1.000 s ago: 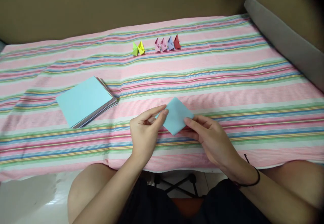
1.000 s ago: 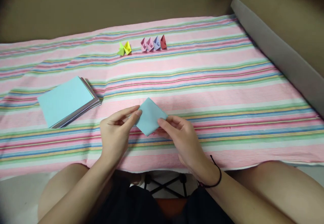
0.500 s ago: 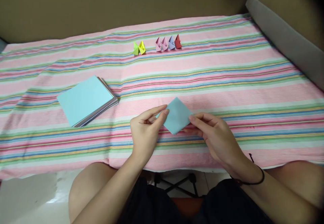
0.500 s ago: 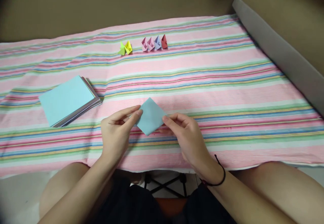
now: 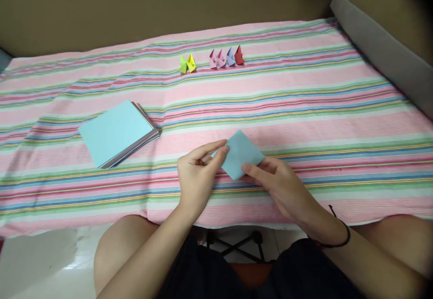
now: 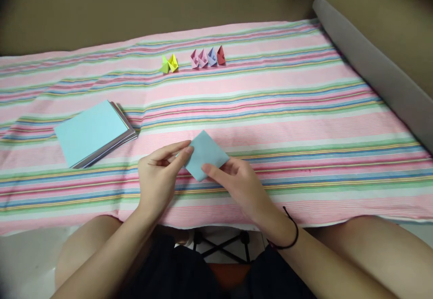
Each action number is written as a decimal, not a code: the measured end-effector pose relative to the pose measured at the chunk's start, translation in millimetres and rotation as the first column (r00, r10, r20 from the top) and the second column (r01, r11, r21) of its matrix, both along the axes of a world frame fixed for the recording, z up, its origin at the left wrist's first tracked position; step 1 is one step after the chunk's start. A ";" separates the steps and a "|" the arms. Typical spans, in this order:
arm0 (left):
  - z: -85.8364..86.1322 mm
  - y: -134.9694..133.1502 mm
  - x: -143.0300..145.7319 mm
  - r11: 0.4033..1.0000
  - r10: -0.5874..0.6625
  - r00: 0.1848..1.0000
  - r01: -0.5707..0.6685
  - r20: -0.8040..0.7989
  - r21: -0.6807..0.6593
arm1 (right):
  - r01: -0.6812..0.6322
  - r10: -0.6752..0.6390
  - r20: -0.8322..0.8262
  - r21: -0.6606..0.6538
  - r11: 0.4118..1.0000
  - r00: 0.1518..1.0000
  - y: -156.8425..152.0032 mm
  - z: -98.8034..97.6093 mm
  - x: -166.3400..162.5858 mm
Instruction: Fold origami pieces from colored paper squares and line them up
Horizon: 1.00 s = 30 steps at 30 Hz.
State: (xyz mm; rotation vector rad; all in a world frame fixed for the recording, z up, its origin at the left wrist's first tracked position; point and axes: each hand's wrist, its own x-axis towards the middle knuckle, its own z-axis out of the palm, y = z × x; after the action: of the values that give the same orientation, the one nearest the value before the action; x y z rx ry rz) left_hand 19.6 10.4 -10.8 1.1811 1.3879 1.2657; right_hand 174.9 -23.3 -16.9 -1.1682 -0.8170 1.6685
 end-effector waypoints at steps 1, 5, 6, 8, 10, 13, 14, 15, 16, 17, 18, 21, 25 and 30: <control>0.6 -0.8 0.6 1.000 -0.011 1.000 0.011 -0.004 0.001 | 0.002 -0.002 0.021 0.001 1.000 1.000 -0.8 -2.2 -0.9; 1.9 -2.0 3.1 0.999 -0.036 0.999 0.036 -0.007 -0.001 | 0.064 -0.068 0.146 0.037 0.997 0.987 -2.6 -7.7 -2.3; 1.9 -1.7 3.4 0.999 -0.037 0.999 0.037 -0.013 0.001 | 0.074 -0.081 0.178 0.048 0.996 0.981 -2.5 -7.6 -2.4; 1.8 -0.8 3.5 0.999 -0.033 0.999 0.033 -0.026 0.006 | 0.084 -0.092 0.207 0.047 0.995 0.974 -2.1 -6.1 -2.3; 1.6 0.1 2.9 1.000 -0.022 0.999 0.022 -0.026 0.004 | 0.058 -0.062 0.201 0.022 0.998 0.978 -1.6 -4.2 -2.4; 2.0 1.2 1.6 1.000 -0.005 1.000 0.005 -0.002 -0.003 | 0.014 -0.018 0.251 0.018 1.000 0.968 -1.6 -3.1 -2.4; 2.4 1.3 1.4 1.000 -0.004 1.000 0.004 0.005 -0.004 | 0.015 -0.024 0.278 0.033 0.999 0.960 -1.9 -3.2 -2.4; 2.9 1.5 1.4 1.000 -0.005 1.000 0.005 0.008 -0.003 | 0.021 -0.035 0.299 0.050 0.999 0.954 -2.3 -3.5 -2.4; 3.4 1.5 1.6 1.000 -0.003 1.000 0.003 0.009 -0.002 | 0.027 -0.045 0.307 0.061 0.998 0.951 -2.6 -3.7 -2.3; 4.0 1.6 1.8 1.000 0.001 1.000 -0.001 0.009 0.000 | 0.031 -0.049 0.303 0.062 0.998 0.952 -2.9 -3.9 -2.3; 4.5 1.5 2.2 1.000 0.005 1.000 -0.005 0.011 0.002 | 0.029 -0.043 0.290 0.054 0.998 0.956 -3.2 -4.0 -2.4; 5.3 1.3 3.3 1.000 0.015 1.000 -0.015 0.022 0.004 | -0.020 0.018 0.252 0.008 1.000 0.968 -3.7 -3.5 -2.8; 4.2 0.8 4.3 1.000 0.004 0.999 -0.004 0.041 0.000 | -0.073 0.070 0.266 0.004 0.997 0.962 -3.9 -2.0 -3.1; 1.9 0.4 4.1 1.000 -0.002 0.999 0.003 0.046 -0.004 | -0.096 0.104 0.196 -0.050 0.994 0.975 -4.0 3.3 -2.6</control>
State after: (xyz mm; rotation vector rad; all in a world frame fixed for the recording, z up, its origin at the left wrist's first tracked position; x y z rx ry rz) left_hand 23.7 10.8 -8.9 1.1436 1.3548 1.2796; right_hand 172.3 -27.4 -13.7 -1.3568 -0.9850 1.6746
